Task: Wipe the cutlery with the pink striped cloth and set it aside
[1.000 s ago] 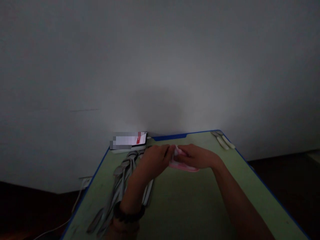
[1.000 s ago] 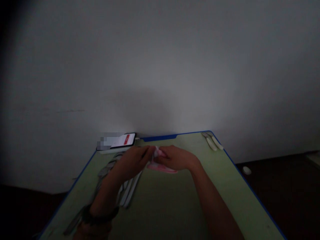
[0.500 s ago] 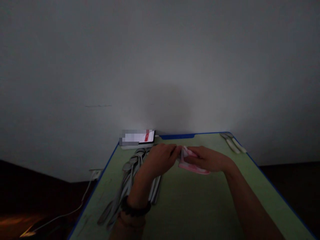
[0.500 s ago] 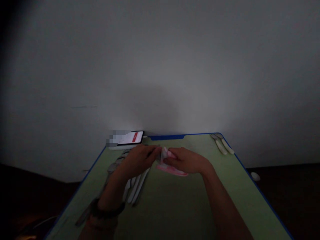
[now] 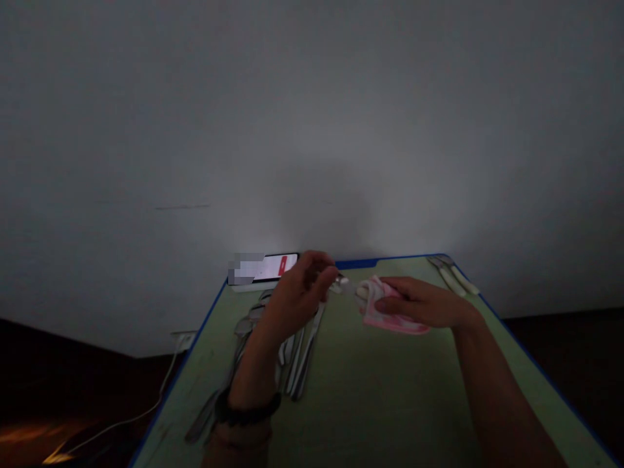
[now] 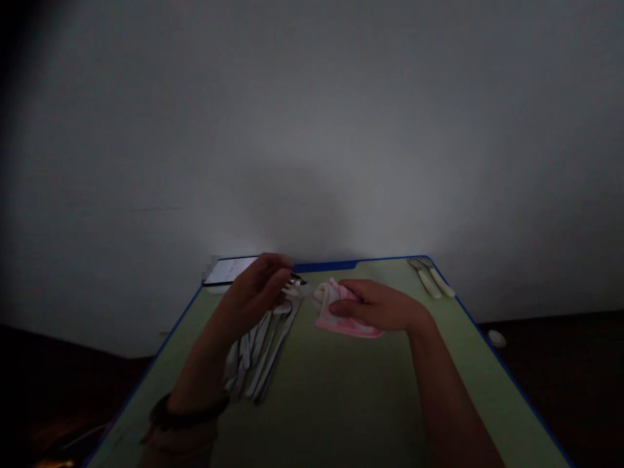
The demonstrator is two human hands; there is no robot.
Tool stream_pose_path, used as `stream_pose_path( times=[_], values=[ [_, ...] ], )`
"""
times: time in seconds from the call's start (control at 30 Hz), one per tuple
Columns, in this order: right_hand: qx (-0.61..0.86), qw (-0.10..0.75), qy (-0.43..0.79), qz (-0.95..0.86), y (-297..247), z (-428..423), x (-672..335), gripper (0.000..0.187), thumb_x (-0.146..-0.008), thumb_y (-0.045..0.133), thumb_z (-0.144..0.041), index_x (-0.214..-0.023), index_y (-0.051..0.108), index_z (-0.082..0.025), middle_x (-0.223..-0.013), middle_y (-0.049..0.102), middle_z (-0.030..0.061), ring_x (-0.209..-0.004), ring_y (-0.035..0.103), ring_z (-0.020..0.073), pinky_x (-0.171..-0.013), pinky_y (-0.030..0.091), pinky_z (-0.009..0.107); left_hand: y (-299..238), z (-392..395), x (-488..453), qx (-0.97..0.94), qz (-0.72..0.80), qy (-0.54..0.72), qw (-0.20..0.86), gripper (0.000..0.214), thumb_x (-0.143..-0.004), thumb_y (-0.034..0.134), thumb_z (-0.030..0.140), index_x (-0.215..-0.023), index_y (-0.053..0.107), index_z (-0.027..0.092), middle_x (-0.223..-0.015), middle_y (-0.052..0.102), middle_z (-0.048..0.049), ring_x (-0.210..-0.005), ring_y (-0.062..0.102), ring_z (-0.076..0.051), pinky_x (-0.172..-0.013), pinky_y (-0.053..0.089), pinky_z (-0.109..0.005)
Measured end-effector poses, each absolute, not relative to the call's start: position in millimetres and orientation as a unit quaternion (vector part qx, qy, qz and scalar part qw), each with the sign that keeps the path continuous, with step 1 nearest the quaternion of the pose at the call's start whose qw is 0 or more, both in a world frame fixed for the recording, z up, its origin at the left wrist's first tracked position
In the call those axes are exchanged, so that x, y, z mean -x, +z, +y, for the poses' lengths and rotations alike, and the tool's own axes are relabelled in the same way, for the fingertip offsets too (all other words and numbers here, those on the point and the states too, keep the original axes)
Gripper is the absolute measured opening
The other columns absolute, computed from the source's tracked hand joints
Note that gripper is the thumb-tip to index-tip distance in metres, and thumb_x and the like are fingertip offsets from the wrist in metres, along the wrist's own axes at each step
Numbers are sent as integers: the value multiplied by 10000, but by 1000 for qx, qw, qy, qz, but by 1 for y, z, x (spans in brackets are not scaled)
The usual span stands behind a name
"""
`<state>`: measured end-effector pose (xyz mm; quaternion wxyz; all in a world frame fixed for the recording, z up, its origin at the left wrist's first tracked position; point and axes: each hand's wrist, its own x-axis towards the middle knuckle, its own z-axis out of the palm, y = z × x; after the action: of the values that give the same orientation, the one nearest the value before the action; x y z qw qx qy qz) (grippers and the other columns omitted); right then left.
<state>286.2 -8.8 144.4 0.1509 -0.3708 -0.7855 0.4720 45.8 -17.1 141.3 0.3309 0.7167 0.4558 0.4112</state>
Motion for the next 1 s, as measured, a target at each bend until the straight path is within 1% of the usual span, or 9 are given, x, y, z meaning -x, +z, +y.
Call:
stream_pose_path(
  times=[0.03,0.07,0.23,0.43,0.53,0.63,0.73,0.87,1.0],
  values=[
    [366,158,488,-776,145,-9,-286,298,-830,506,-439,-933,542,-161,-734,505,-7,-602,422,93,-515,334,206,142,-18,-42,-702,426,436,369,290,-865,510,361,-1105,516,197,-830,625,-13,-542,539,-81,-466,435,-181],
    [360,165,503,-768,145,-9,-285,305,-828,507,-444,-934,541,-160,-731,505,-9,-594,421,90,-506,329,203,142,-18,-38,-696,402,443,398,334,-848,543,337,-1156,507,214,-871,635,-18,-532,527,-73,-464,445,-181],
    [339,170,540,-751,145,-10,-282,308,-816,524,-447,-891,547,-149,-706,509,-12,-565,414,77,-488,313,194,144,-19,-27,-683,365,459,436,279,-765,653,227,-1044,646,214,-892,664,-29,-642,578,-101,-504,481,-174],
    [323,181,497,-785,147,-11,-268,231,-840,500,-381,-845,530,-152,-667,464,-29,-562,373,71,-495,295,191,149,-18,-37,-701,374,441,416,275,-737,690,243,-1011,678,223,-951,653,-35,-807,618,-152,-621,528,-214],
    [322,192,478,-795,145,-11,-262,218,-848,484,-373,-834,521,-158,-665,455,-32,-563,373,72,-501,294,193,150,-19,-44,-717,381,414,412,275,-747,683,270,-1018,677,222,-894,668,-23,-705,615,-124,-571,515,-196],
    [330,200,473,-792,144,-11,-260,228,-852,472,-384,-822,515,-162,-660,448,-33,-552,368,70,-494,282,193,150,-21,-48,-738,393,409,365,277,-775,657,278,-1048,667,233,-843,680,-10,-653,597,-102,-573,490,-185],
    [335,210,478,-784,144,-11,-260,262,-854,462,-417,-812,509,-162,-646,442,-33,-542,359,70,-484,275,195,149,-21,-51,-743,393,432,327,262,-799,631,280,-1055,660,230,-926,686,-27,-730,606,-118,-638,491,-204],
    [342,214,490,-773,146,-10,-262,282,-844,475,-438,-836,516,-159,-662,451,-28,-553,358,75,-491,288,199,146,-18,-48,-711,363,482,361,253,-829,589,289,-1063,636,205,-1014,676,-61,-835,620,-155,-710,505,-249],
    [323,201,515,-769,147,-9,-268,276,-844,481,-428,-893,533,-161,-705,480,-24,-577,379,78,-513,310,201,143,-16,-38,-677,362,514,383,248,-824,592,275,-1055,611,186,-1034,669,-82,-875,622,-170,-696,503,-249]
  ],
)
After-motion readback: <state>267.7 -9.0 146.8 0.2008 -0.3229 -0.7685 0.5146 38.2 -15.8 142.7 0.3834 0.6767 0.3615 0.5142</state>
